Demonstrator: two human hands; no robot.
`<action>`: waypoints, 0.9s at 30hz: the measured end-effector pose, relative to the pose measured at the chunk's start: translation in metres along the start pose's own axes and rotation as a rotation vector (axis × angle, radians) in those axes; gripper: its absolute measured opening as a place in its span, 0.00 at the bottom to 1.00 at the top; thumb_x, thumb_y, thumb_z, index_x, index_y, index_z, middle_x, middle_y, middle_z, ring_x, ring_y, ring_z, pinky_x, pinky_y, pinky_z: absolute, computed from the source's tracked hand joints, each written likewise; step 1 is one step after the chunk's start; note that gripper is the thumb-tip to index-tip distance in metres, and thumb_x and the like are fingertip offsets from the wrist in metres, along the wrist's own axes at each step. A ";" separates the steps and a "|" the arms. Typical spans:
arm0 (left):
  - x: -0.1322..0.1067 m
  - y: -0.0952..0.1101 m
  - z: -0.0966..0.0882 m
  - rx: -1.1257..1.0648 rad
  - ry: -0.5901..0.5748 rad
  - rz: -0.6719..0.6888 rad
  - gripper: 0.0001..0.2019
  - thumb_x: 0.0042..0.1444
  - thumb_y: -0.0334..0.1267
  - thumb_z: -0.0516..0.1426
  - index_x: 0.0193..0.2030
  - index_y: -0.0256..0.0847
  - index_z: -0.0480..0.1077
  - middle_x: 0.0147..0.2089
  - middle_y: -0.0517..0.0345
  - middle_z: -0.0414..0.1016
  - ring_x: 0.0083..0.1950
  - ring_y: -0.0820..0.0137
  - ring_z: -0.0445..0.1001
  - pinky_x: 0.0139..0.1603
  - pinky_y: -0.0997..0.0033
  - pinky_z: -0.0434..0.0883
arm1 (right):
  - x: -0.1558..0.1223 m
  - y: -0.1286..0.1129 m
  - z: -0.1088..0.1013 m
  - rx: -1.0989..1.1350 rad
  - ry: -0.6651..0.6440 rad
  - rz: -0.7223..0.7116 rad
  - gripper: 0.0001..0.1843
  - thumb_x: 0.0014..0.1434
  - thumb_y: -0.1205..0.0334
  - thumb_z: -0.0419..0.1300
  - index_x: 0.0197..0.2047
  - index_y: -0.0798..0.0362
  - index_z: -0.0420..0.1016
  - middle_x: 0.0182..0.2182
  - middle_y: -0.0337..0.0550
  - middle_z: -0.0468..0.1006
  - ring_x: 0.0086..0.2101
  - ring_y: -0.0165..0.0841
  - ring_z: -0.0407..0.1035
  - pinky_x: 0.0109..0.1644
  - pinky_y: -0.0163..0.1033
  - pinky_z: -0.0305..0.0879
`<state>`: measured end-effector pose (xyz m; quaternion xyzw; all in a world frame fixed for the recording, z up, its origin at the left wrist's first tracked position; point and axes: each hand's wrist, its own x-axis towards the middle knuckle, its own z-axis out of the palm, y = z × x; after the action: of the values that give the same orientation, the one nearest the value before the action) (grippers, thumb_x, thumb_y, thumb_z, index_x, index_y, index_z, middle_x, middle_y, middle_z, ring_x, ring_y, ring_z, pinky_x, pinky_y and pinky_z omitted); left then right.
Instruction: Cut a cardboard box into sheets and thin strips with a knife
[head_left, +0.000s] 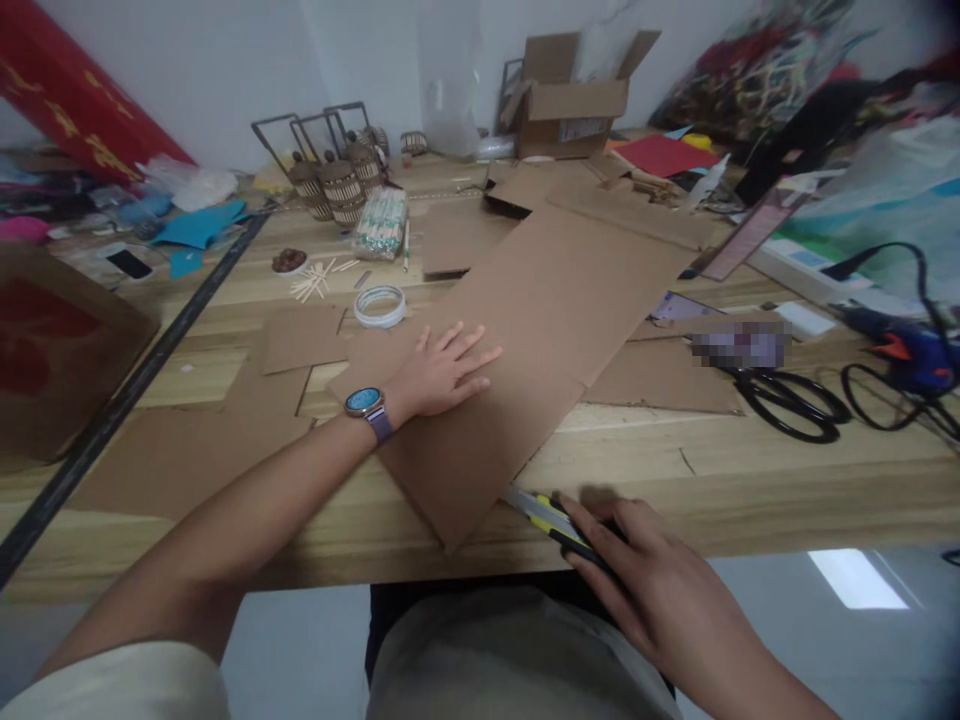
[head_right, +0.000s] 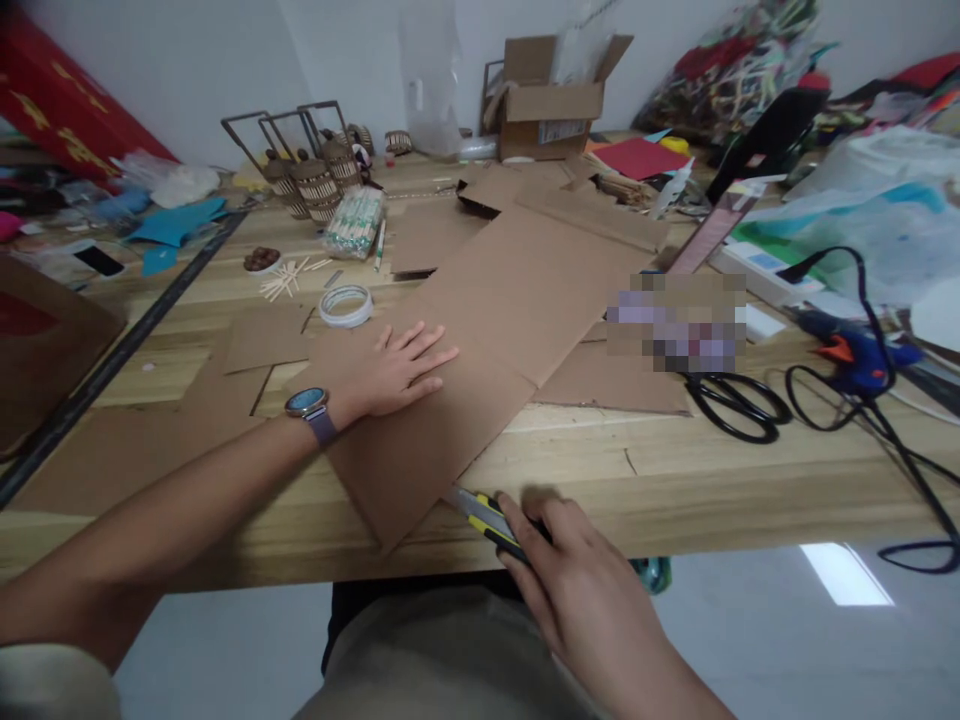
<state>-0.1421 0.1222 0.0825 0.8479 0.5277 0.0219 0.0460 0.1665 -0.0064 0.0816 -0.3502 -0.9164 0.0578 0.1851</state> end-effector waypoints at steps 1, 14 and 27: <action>0.000 0.000 0.000 -0.002 -0.001 -0.005 0.28 0.70 0.58 0.41 0.74 0.59 0.50 0.79 0.55 0.43 0.77 0.47 0.41 0.69 0.27 0.42 | 0.001 -0.002 0.001 -0.001 -0.001 -0.007 0.21 0.70 0.58 0.50 0.60 0.58 0.72 0.39 0.52 0.76 0.36 0.39 0.75 0.34 0.40 0.77; 0.001 0.000 -0.002 -0.008 -0.018 -0.015 0.28 0.69 0.59 0.41 0.74 0.60 0.50 0.79 0.53 0.41 0.77 0.47 0.41 0.68 0.26 0.44 | 0.000 -0.016 0.007 -0.056 0.024 -0.107 0.22 0.72 0.57 0.44 0.59 0.58 0.70 0.38 0.52 0.77 0.35 0.38 0.76 0.34 0.40 0.78; -0.002 0.003 -0.005 -0.008 -0.021 -0.022 0.27 0.70 0.57 0.41 0.74 0.59 0.50 0.79 0.53 0.40 0.77 0.47 0.40 0.69 0.27 0.43 | 0.001 -0.014 0.011 -0.092 0.046 -0.190 0.21 0.71 0.59 0.45 0.59 0.59 0.71 0.36 0.50 0.75 0.34 0.38 0.74 0.33 0.40 0.75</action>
<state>-0.1406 0.1194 0.0876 0.8419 0.5366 0.0144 0.0550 0.1528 -0.0162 0.0749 -0.2709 -0.9427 -0.0101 0.1944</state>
